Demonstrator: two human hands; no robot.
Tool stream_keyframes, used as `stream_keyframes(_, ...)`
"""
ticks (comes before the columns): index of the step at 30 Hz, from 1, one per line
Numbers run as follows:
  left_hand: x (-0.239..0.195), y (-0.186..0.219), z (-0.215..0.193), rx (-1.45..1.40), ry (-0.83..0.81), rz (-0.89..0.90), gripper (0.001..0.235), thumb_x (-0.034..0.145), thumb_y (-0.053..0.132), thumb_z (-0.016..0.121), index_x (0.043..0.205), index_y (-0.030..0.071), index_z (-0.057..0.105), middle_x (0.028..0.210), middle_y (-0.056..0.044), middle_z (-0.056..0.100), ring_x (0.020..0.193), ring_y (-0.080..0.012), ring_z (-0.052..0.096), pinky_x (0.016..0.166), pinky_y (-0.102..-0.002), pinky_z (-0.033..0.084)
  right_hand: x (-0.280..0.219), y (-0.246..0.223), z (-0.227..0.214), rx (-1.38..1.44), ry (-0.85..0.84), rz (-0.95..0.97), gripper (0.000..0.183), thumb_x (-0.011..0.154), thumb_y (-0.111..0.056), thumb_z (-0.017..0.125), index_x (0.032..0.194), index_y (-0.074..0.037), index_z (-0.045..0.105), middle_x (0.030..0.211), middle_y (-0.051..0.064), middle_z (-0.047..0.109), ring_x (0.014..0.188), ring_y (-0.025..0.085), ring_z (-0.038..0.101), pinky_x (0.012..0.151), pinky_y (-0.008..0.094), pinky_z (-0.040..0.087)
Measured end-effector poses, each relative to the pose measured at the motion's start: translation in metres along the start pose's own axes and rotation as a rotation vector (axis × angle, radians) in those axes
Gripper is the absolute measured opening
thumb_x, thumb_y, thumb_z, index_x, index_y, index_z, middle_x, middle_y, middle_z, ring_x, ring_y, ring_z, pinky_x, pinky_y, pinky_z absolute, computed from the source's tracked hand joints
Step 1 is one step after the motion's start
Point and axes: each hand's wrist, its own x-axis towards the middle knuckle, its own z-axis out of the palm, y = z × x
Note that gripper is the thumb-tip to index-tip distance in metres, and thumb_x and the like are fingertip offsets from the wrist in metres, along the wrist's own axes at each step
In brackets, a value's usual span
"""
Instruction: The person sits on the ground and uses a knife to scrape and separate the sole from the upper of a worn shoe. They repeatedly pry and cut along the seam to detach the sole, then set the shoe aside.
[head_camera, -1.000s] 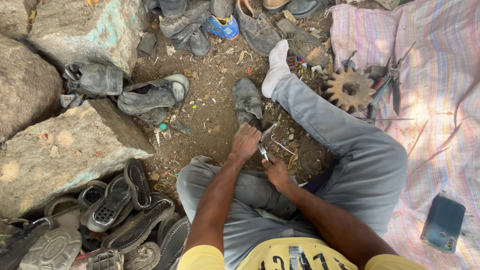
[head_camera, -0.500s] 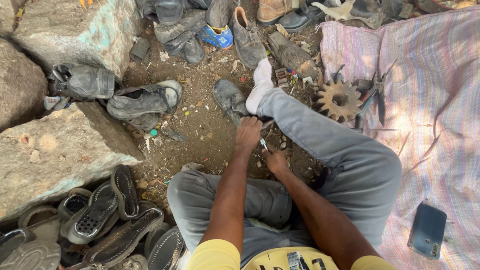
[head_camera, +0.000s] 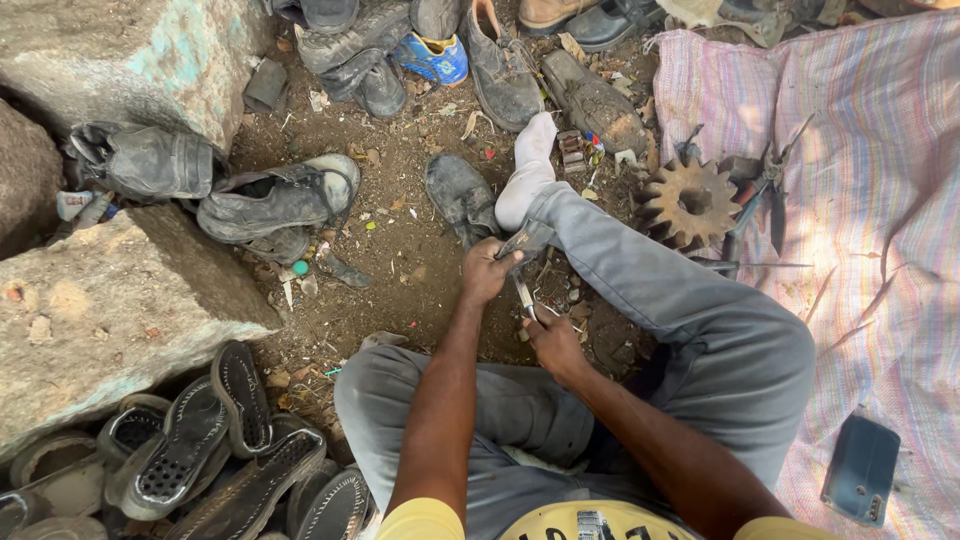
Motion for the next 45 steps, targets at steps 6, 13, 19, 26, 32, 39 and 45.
stream_keyframes(6,0.004,-0.010,-0.001,-0.183,-0.024,0.026,0.024,0.085,0.027,0.082,0.083,0.004,0.073,0.076,-0.002,0.061,0.072,-0.0163,0.059,0.067,-0.035,0.047,0.033,-0.051,-0.019,0.416,-0.135,0.444,0.024,0.101,-0.019,0.058,0.123,-0.011,0.063,0.058,-0.003,0.047,0.039,0.010,0.033,0.035,0.029,0.025)
stream_keyframes(13,-0.001,-0.012,-0.001,-0.248,0.024,-0.093,0.025,0.085,0.025,0.086,0.077,0.006,0.071,0.075,0.001,0.060,0.070,-0.0129,0.056,0.064,-0.031,0.045,-0.016,-0.048,0.004,0.324,-0.045,0.345,0.024,0.101,-0.015,0.059,0.119,-0.002,0.067,0.057,-0.003,0.043,0.039,0.009,0.031,0.034,0.030,0.022)
stream_keyframes(19,-0.001,-0.013,-0.007,-0.521,0.065,-0.081,0.015,0.085,0.016,0.084,0.081,0.006,0.073,0.077,0.004,0.063,0.070,-0.0083,0.055,0.064,-0.028,0.044,0.034,-0.011,0.029,-0.303,0.120,-0.276,0.031,0.101,-0.017,0.065,0.128,-0.004,0.068,0.070,0.026,0.061,0.055,0.040,0.056,0.055,0.047,0.049)
stream_keyframes(26,0.005,-0.044,0.008,-0.654,0.136,-0.129,0.020,0.089,0.010,0.086,0.082,0.003,0.069,0.078,0.002,0.063,0.068,-0.0091,0.051,0.061,-0.027,0.041,0.019,-0.010,0.042,-0.516,0.171,-0.230,0.043,0.095,-0.013,0.063,0.136,-0.002,0.057,0.082,0.034,0.067,0.082,0.052,0.067,0.072,0.057,0.052)
stream_keyframes(32,0.010,-0.033,0.001,-0.881,0.197,-0.227,0.016,0.082,0.007,0.082,0.097,0.004,0.077,0.087,-0.004,0.075,0.073,-0.0132,0.066,0.066,-0.028,0.052,-0.011,-0.011,0.055,-0.279,0.136,-0.232,0.043,0.098,-0.012,0.060,0.138,0.002,0.056,0.076,0.024,0.068,0.065,0.039,0.066,0.062,0.051,0.053)
stream_keyframes(39,0.013,-0.051,0.003,-1.025,0.315,-0.198,0.022,0.084,0.007,0.083,0.104,0.001,0.076,0.096,-0.008,0.078,0.082,-0.0186,0.072,0.075,-0.031,0.059,0.012,-0.026,0.071,0.445,0.042,0.134,0.017,0.104,-0.013,0.056,0.114,0.000,0.062,0.059,-0.003,0.044,0.041,0.010,0.037,0.035,0.031,0.031)
stream_keyframes(45,0.027,-0.055,0.002,-1.185,0.354,-0.297,0.028,0.085,0.006,0.081,0.111,-0.001,0.072,0.099,-0.009,0.077,0.084,-0.0204,0.072,0.082,-0.035,0.058,-0.006,-0.038,0.085,0.365,0.124,0.179,0.024,0.099,-0.013,0.057,0.122,-0.006,0.062,0.056,-0.002,0.047,0.040,0.011,0.041,0.034,0.032,0.033)
